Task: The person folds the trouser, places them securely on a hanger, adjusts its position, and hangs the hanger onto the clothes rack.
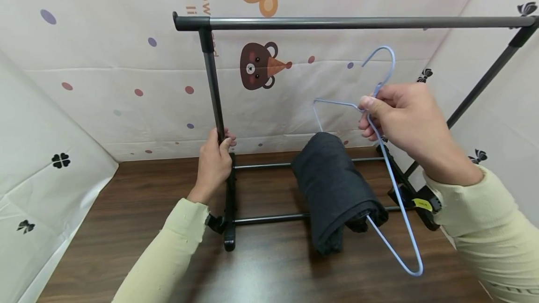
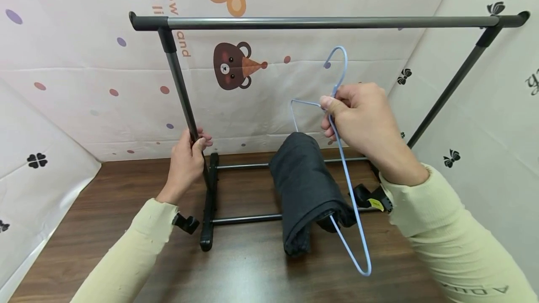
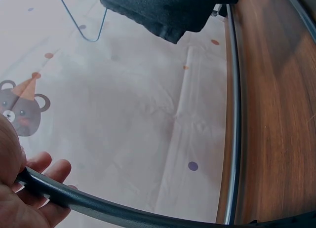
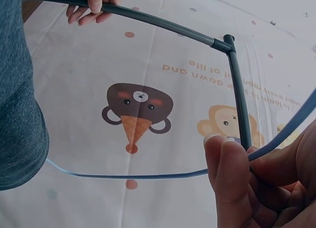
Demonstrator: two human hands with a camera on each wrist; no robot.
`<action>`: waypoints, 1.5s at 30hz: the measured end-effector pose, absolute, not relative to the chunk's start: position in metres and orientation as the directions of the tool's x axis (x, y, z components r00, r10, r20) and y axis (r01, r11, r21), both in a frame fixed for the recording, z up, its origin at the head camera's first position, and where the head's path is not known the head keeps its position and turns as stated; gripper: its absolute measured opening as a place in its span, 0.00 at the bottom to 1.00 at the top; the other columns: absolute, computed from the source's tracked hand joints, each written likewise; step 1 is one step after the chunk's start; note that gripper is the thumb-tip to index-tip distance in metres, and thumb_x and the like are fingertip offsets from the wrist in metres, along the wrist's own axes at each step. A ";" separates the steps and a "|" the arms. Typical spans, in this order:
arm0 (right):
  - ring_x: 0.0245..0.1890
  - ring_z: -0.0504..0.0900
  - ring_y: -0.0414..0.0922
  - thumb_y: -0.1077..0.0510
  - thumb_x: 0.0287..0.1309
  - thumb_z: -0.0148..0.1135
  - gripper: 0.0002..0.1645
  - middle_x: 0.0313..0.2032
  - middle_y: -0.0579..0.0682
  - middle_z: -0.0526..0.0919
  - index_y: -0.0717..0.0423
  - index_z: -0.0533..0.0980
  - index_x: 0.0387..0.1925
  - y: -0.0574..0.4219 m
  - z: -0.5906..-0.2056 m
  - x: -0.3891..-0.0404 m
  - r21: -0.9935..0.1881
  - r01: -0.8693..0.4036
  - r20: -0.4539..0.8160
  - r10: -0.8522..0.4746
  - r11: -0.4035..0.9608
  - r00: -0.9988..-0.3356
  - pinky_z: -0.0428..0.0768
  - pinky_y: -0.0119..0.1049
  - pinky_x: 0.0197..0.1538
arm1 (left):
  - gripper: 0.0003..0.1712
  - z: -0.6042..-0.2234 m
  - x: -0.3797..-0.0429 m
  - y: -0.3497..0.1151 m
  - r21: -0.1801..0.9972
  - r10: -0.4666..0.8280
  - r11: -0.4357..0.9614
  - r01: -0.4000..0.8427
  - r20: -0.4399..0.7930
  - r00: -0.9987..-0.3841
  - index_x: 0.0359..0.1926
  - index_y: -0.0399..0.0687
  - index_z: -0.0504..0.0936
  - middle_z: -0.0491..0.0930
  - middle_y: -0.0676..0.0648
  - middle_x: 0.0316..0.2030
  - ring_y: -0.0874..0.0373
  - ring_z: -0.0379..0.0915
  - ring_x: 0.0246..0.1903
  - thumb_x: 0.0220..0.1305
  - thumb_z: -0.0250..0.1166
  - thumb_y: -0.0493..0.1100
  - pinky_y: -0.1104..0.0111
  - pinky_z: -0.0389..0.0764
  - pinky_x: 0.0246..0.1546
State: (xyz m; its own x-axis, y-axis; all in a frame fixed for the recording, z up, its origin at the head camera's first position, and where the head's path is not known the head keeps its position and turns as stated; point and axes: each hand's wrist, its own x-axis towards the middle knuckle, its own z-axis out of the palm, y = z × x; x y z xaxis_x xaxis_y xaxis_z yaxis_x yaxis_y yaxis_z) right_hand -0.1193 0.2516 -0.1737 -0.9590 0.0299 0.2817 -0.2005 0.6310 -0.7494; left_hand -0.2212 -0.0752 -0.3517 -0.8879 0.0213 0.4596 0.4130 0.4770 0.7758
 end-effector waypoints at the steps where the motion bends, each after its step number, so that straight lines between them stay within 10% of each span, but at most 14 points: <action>1: 0.22 0.84 0.47 0.50 0.77 0.58 0.23 0.22 0.47 0.85 0.70 0.82 0.41 0.253 -0.173 -0.119 -0.749 -0.199 0.282 0.032 0.632 -0.959 0.86 0.37 0.28 | 0.15 -0.352 -0.221 -0.075 0.776 0.021 0.477 0.414 0.460 -0.887 0.63 0.38 0.71 0.86 0.39 0.53 0.44 0.86 0.52 0.83 0.49 0.40 0.48 0.83 0.58; 45: 0.24 0.87 0.40 0.46 0.74 0.59 0.22 0.26 0.47 0.88 0.63 0.82 0.45 0.301 -0.132 -0.124 -0.740 -0.207 0.346 0.099 0.639 -0.933 0.86 0.28 0.30 | 0.15 -0.353 -0.221 -0.075 0.775 0.015 0.475 0.416 0.466 -0.885 0.62 0.37 0.71 0.86 0.38 0.52 0.44 0.87 0.51 0.83 0.50 0.40 0.49 0.84 0.59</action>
State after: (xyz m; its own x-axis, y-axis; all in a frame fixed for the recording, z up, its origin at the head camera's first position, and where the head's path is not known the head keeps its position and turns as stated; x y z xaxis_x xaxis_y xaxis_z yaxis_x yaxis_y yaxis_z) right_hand -0.1240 0.3014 -0.1317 -0.9329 0.0985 0.3465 -0.2074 0.6395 -0.7403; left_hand -0.2211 -0.0753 -0.3529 -0.8849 0.0149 0.4656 0.4159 0.4754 0.7752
